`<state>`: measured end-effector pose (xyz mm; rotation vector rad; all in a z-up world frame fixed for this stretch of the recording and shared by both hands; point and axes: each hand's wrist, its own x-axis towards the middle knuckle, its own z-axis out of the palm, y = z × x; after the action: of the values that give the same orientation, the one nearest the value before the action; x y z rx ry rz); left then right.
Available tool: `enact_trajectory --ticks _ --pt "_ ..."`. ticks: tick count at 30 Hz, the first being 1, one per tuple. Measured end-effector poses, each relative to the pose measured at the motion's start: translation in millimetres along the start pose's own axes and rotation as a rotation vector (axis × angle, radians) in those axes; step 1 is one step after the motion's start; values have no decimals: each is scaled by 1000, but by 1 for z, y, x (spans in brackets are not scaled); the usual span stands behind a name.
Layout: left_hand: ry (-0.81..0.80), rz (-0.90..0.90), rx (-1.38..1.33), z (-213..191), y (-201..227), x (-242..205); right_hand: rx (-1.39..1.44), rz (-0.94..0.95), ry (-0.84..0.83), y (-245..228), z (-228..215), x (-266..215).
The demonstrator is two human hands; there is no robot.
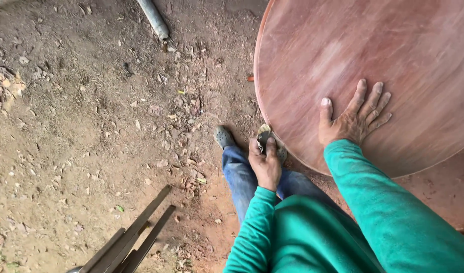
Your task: Sanding the surface and edges of a circular wooden tabletop using a piece of sandpaper.
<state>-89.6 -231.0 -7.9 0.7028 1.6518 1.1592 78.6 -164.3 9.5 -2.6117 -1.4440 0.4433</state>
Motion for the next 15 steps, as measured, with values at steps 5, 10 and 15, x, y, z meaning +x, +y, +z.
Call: enact_trajectory --ticks 5,10,15 --pt "-42 10 -81 0 -9 -5 -10 -20 44 3 2 -4" --pt "56 29 41 10 10 2 -24 -11 38 3 2 -2" --pt "98 155 240 13 18 11 -26 -10 19 6 5 -3"
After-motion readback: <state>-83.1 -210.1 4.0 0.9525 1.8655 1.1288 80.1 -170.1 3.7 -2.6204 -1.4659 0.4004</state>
